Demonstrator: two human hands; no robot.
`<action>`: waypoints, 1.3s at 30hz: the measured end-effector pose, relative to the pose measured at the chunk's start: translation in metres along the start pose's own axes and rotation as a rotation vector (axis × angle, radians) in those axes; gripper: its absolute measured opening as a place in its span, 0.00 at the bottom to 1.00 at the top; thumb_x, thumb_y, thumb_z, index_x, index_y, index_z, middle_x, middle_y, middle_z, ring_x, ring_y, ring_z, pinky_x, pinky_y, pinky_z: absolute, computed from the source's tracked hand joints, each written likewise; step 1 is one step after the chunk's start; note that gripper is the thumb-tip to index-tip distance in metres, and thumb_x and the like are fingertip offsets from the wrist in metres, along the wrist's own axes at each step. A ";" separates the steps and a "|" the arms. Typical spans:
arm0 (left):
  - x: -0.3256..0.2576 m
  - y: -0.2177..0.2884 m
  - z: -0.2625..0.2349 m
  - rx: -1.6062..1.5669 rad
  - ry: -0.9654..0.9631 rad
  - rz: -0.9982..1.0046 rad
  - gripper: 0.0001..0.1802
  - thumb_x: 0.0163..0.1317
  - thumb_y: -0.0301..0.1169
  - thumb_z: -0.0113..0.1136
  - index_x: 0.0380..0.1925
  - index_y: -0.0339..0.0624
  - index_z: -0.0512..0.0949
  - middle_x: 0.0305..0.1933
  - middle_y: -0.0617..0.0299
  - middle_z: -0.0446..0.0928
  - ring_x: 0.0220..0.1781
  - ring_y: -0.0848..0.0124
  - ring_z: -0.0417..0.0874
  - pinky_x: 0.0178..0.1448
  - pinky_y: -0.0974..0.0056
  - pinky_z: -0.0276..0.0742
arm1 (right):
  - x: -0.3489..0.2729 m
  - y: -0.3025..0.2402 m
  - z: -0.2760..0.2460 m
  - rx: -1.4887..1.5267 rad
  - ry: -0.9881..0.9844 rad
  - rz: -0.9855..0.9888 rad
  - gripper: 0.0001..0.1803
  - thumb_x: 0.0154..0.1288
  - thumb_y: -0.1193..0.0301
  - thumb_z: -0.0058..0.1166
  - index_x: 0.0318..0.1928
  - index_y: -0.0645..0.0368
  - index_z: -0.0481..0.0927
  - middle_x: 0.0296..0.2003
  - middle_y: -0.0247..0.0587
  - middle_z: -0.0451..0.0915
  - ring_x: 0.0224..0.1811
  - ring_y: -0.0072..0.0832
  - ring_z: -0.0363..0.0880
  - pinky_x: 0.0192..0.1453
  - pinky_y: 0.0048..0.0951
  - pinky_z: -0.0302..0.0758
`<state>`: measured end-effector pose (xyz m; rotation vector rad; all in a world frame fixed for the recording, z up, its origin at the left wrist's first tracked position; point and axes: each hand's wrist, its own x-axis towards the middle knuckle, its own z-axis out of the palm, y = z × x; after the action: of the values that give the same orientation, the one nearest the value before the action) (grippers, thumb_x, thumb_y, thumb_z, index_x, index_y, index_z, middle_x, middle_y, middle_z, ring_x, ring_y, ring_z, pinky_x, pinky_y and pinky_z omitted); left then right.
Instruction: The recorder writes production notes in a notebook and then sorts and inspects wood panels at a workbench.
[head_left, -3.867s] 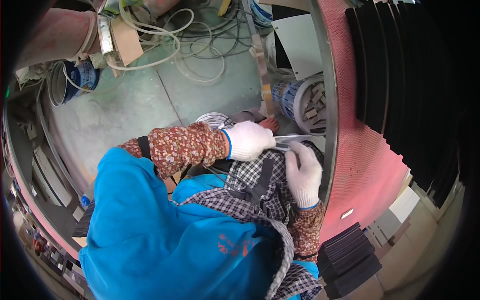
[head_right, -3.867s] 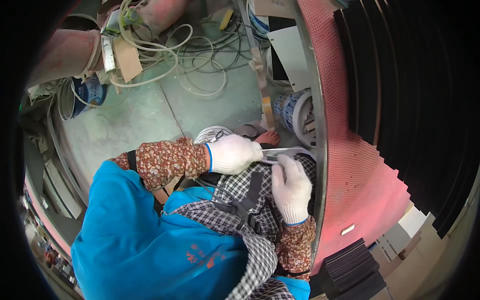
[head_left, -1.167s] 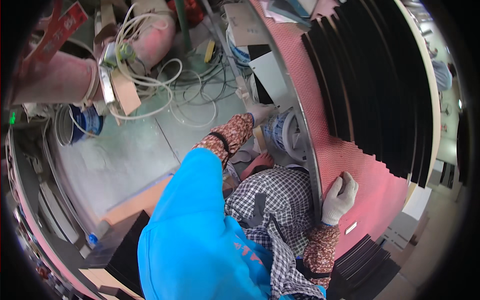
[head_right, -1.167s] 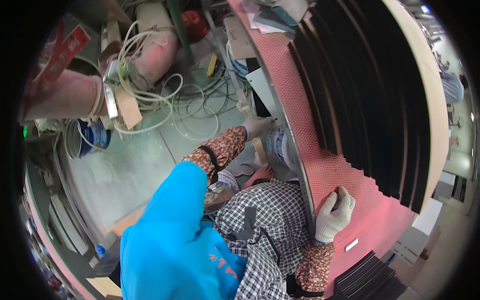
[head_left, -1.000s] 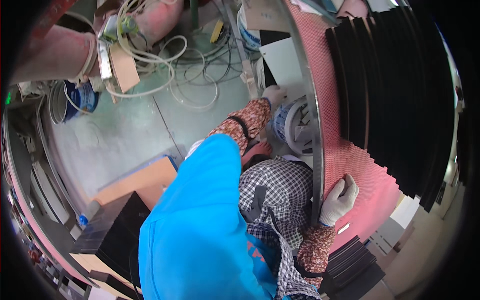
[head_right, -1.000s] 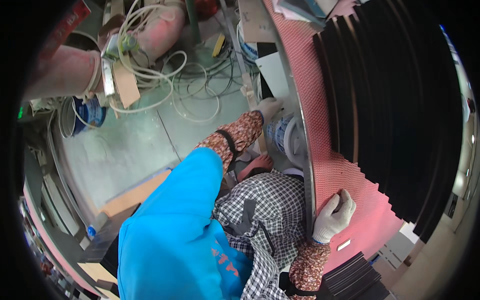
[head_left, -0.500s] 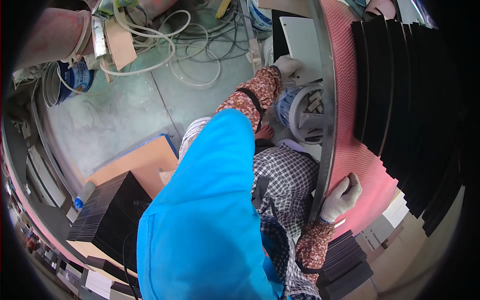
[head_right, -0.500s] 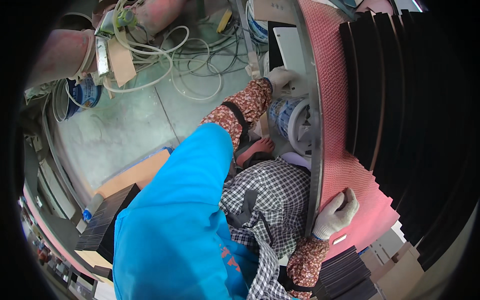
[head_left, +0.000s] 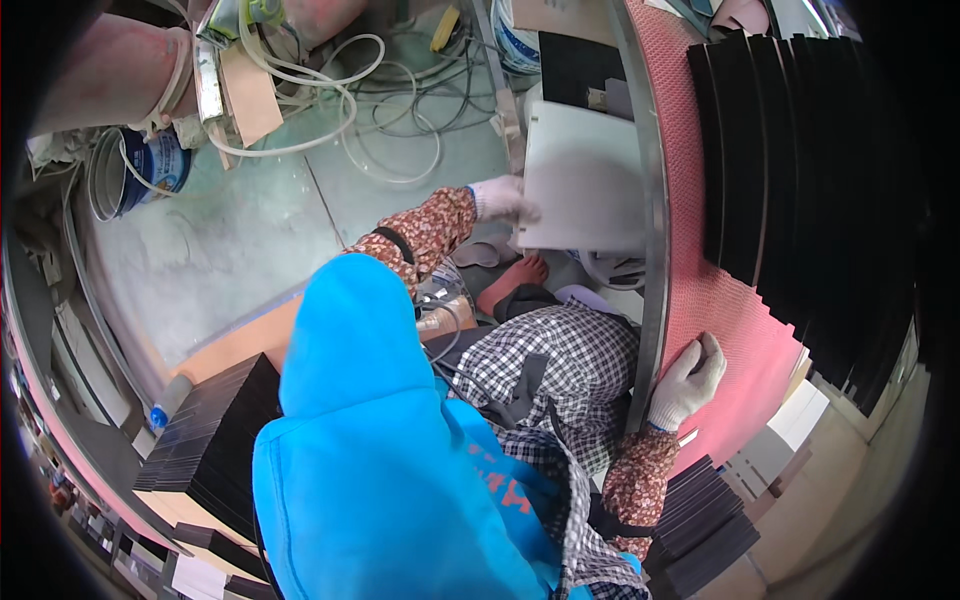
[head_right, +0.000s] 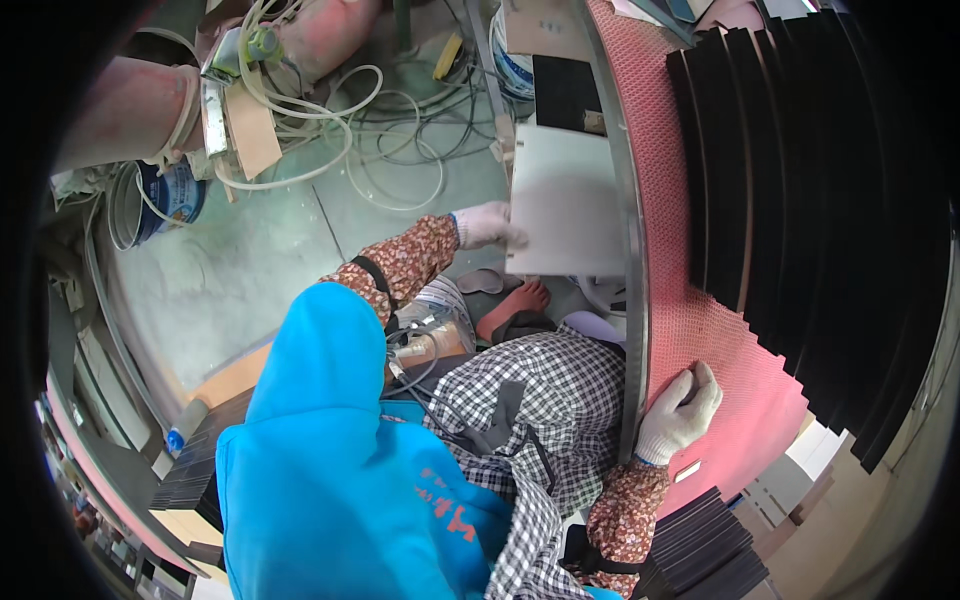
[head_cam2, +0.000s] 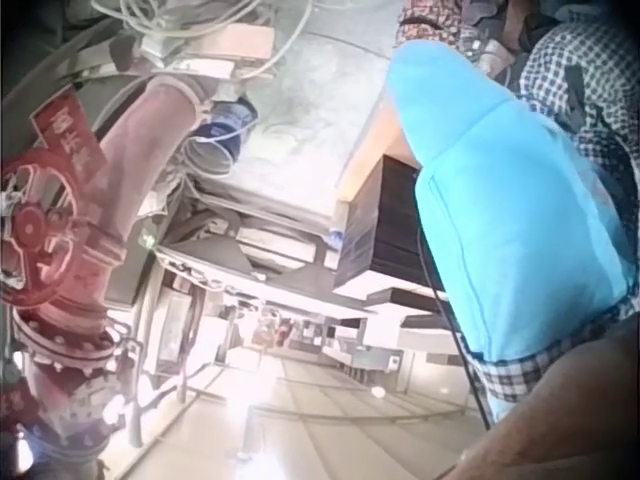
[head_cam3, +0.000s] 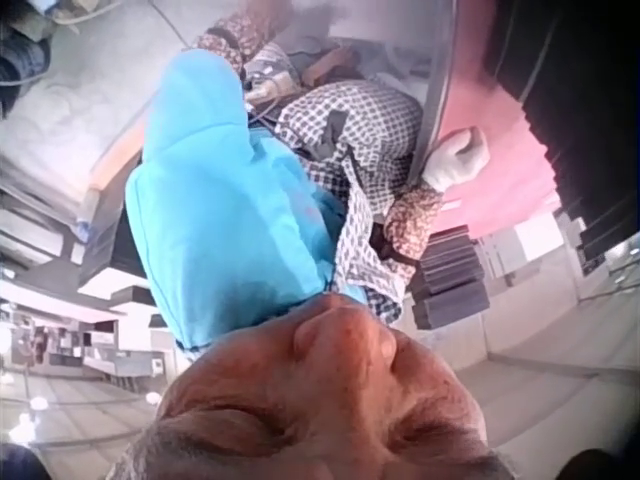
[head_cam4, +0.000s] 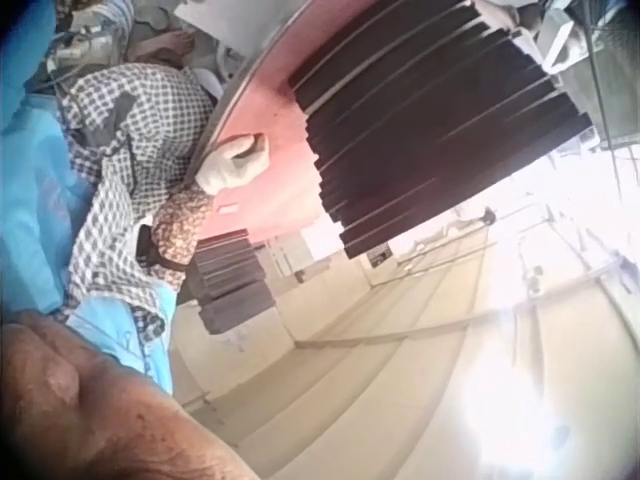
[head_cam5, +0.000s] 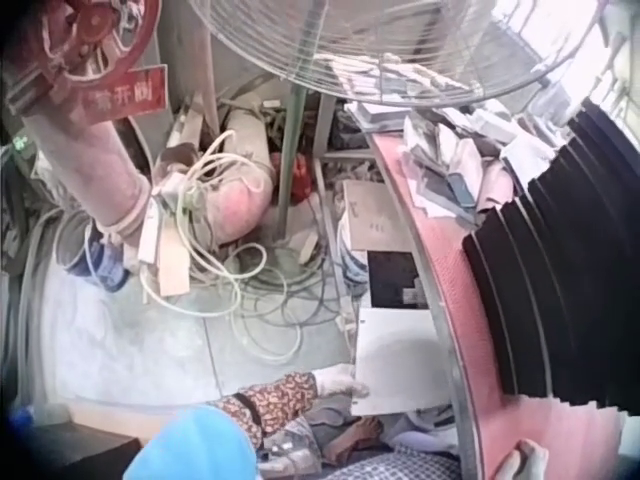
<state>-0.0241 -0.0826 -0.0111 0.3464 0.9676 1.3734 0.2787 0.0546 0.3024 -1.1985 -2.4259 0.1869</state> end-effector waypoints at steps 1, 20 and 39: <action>-0.008 -0.001 0.005 0.046 -0.057 -0.080 0.19 0.67 0.32 0.73 0.55 0.34 0.85 0.49 0.60 0.89 0.48 0.72 0.89 0.52 0.65 0.87 | 0.000 0.000 0.000 -0.004 0.007 0.005 0.13 0.78 0.77 0.58 0.58 0.70 0.84 0.51 0.48 0.83 0.54 0.36 0.84 0.63 0.34 0.80; 0.076 -0.107 0.086 -0.009 -0.086 -0.270 0.21 0.64 0.35 0.76 0.56 0.41 0.87 0.52 0.59 0.90 0.53 0.65 0.90 0.58 0.58 0.86 | -0.001 -0.026 0.003 0.047 0.003 0.056 0.12 0.74 0.78 0.58 0.54 0.70 0.84 0.47 0.49 0.83 0.46 0.39 0.86 0.54 0.34 0.84; 0.082 -0.074 0.055 0.736 -0.239 -0.431 0.09 0.80 0.32 0.56 0.47 0.40 0.82 0.38 0.59 0.85 0.32 0.63 0.85 0.36 0.58 0.83 | 0.011 -0.021 -0.008 0.105 0.168 0.018 0.10 0.68 0.68 0.66 0.48 0.56 0.87 0.38 0.41 0.86 0.35 0.39 0.89 0.39 0.37 0.87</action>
<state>0.0584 -0.0062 -0.0622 0.7808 1.2354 0.5345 0.2610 0.0504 0.3191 -1.1423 -2.2330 0.2077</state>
